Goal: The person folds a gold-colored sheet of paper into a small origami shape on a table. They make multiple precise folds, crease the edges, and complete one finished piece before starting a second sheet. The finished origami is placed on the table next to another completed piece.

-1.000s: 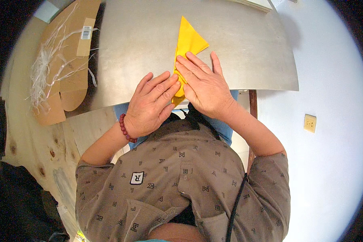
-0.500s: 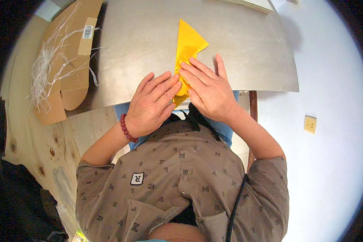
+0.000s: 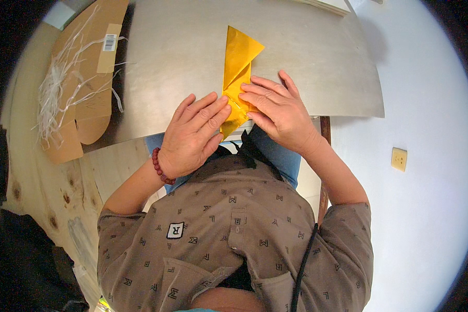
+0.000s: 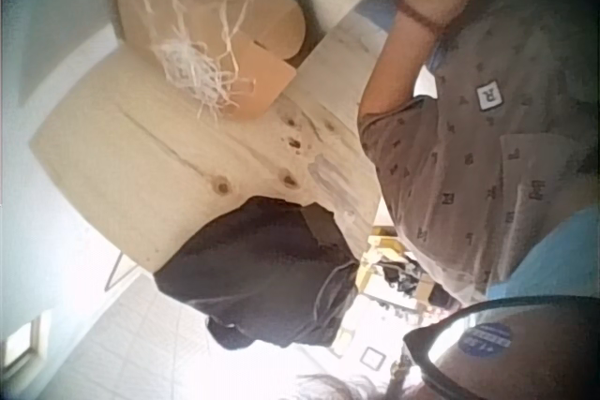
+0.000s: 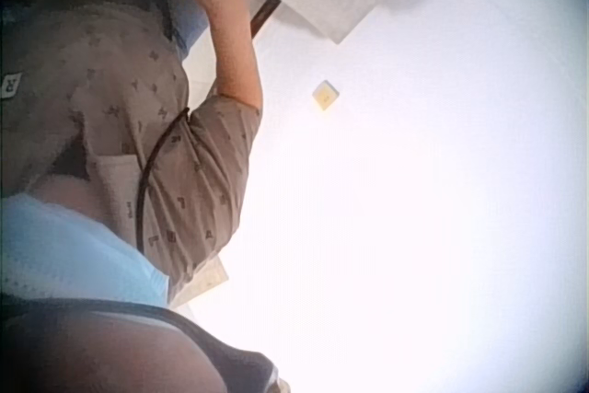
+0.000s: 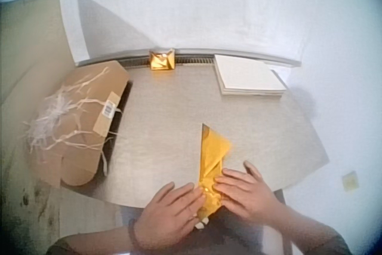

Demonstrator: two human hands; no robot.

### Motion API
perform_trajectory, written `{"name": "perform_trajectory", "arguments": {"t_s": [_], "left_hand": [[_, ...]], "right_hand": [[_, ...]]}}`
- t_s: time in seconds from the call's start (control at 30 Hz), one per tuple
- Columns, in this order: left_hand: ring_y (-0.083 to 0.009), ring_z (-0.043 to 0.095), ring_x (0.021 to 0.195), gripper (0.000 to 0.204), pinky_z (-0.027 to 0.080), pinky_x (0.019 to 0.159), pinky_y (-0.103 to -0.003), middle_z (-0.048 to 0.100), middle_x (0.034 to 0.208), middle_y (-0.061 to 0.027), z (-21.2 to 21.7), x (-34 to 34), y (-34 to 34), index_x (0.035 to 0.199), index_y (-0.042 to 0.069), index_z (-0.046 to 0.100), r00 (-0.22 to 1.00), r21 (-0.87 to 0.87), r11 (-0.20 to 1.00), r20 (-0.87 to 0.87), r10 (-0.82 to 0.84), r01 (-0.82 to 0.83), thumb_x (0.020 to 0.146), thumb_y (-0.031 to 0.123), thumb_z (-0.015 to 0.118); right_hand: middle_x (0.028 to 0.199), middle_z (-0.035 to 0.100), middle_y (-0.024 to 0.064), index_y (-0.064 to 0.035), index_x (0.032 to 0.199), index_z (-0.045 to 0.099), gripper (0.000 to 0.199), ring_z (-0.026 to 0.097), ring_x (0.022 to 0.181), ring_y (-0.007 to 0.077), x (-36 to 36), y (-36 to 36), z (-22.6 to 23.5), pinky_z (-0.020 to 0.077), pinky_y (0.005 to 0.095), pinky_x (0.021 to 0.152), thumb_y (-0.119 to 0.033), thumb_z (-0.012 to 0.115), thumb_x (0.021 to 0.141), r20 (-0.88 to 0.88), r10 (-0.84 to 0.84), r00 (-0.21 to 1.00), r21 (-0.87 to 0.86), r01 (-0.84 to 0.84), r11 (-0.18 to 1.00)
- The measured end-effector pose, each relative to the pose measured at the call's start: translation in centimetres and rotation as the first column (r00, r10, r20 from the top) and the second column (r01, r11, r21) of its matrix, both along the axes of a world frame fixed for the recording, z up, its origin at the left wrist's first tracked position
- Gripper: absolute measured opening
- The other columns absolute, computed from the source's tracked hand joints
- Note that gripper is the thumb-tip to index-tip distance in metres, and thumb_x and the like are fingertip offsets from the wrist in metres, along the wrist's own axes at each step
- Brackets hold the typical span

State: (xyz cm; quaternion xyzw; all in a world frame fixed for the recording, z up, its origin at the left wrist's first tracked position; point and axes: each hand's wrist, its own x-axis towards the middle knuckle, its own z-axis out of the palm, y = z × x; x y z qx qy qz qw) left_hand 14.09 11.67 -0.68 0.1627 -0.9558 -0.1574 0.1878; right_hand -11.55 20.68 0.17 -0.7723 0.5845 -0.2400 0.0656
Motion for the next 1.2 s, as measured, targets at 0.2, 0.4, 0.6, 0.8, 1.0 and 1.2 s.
{"name": "perform_trajectory", "arguments": {"t_s": [0.2, 0.4, 0.6, 0.8, 1.0, 1.2], "left_hand": [[-0.0260, 0.046, 0.147, 0.055, 0.029, 0.125, -0.050, 0.056, 0.153, -0.0074, 0.0, 0.0, 0.1, 0.146, 0.007, 0.059, 1.000, 0.012, 1.000, 0.009, 0.003, -0.003, 0.094, 0.022, 0.071], [-0.0259, 0.045, 0.147, 0.056, 0.029, 0.126, -0.049, 0.055, 0.154, -0.0074, 0.0, 0.0, 0.1, 0.146, 0.007, 0.059, 1.000, 0.024, 1.000, 0.001, 0.002, -0.002, 0.094, 0.021, 0.071], [-0.0253, 0.046, 0.146, 0.057, 0.030, 0.125, -0.049, 0.056, 0.153, -0.0063, 0.1, -0.1, 0.1, 0.146, 0.008, 0.060, 1.000, 0.017, 1.000, 0.004, 0.008, -0.009, 0.092, 0.020, 0.073], [-0.0267, 0.046, 0.147, 0.063, 0.031, 0.124, -0.050, 0.055, 0.154, -0.0065, 0.1, 0.0, 0.2, 0.149, 0.011, 0.057, 1.000, 0.054, 0.998, 0.003, 0.013, -0.013, 0.089, 0.016, 0.075], [-0.0261, 0.047, 0.147, 0.064, 0.031, 0.124, -0.050, 0.055, 0.154, -0.0063, -0.1, -0.1, 0.1, 0.149, 0.011, 0.058, 1.000, 0.054, 0.998, -0.005, 0.012, -0.012, 0.087, 0.015, 0.076], [-0.0257, 0.046, 0.147, 0.065, 0.030, 0.125, -0.050, 0.054, 0.156, -0.0058, 0.0, -0.1, 0.1, 0.149, 0.011, 0.056, 1.000, 0.067, 0.998, -0.001, 0.017, -0.017, 0.087, 0.016, 0.076]], "right_hand": [[0.142, 0.066, 0.0045, -0.0120, 0.131, 0.070, 0.043, 0.057, 0.136, 0.0258, 0.1, -0.2, 0.0, 0.0336, 0.0521, 0.121, -0.021, 0.077, 0.090, -0.013, -0.022, 1.000, -0.032, 0.022, 0.999], [0.144, 0.064, 0.0075, -0.0096, 0.131, 0.069, 0.042, 0.056, 0.135, 0.0285, 0.0, -0.4, 0.4, 0.0393, 0.0502, 0.117, -0.016, 0.075, 0.090, 0.012, 0.003, 1.000, -0.118, -0.001, 0.993], [0.142, 0.064, 0.0093, -0.0091, 0.131, 0.070, 0.042, 0.056, 0.131, 0.0297, 0.9, -1.2, 0.1, 0.0422, 0.0480, 0.114, -0.014, 0.073, 0.090, -0.004, 0.055, 0.998, -0.091, -0.055, 0.994], [0.142, 0.062, 0.0084, -0.0096, 0.134, 0.070, 0.047, 0.055, 0.128, 0.0317, 1.6, -1.1, 0.4, 0.0430, 0.0462, 0.110, -0.018, 0.074, 0.087, -0.068, 0.021, 0.997, -0.074, -0.026, 0.997], [0.142, 0.062, 0.0079, -0.0105, 0.137, 0.068, 0.050, 0.053, 0.132, 0.0305, 1.9, -0.8, 0.6, 0.0399, 0.0483, 0.114, -0.020, 0.072, 0.088, -0.081, -0.006, 0.997, -0.030, 0.003, 1.000], [0.147, 0.061, 0.0058, -0.0107, 0.138, 0.067, 0.047, 0.049, 0.139, 0.0281, 1.4, -0.7, 0.5, 0.0334, 0.0524, 0.121, -0.022, 0.066, 0.093, -0.129, 0.008, 0.992, -0.023, -0.011, 1.000]]}}
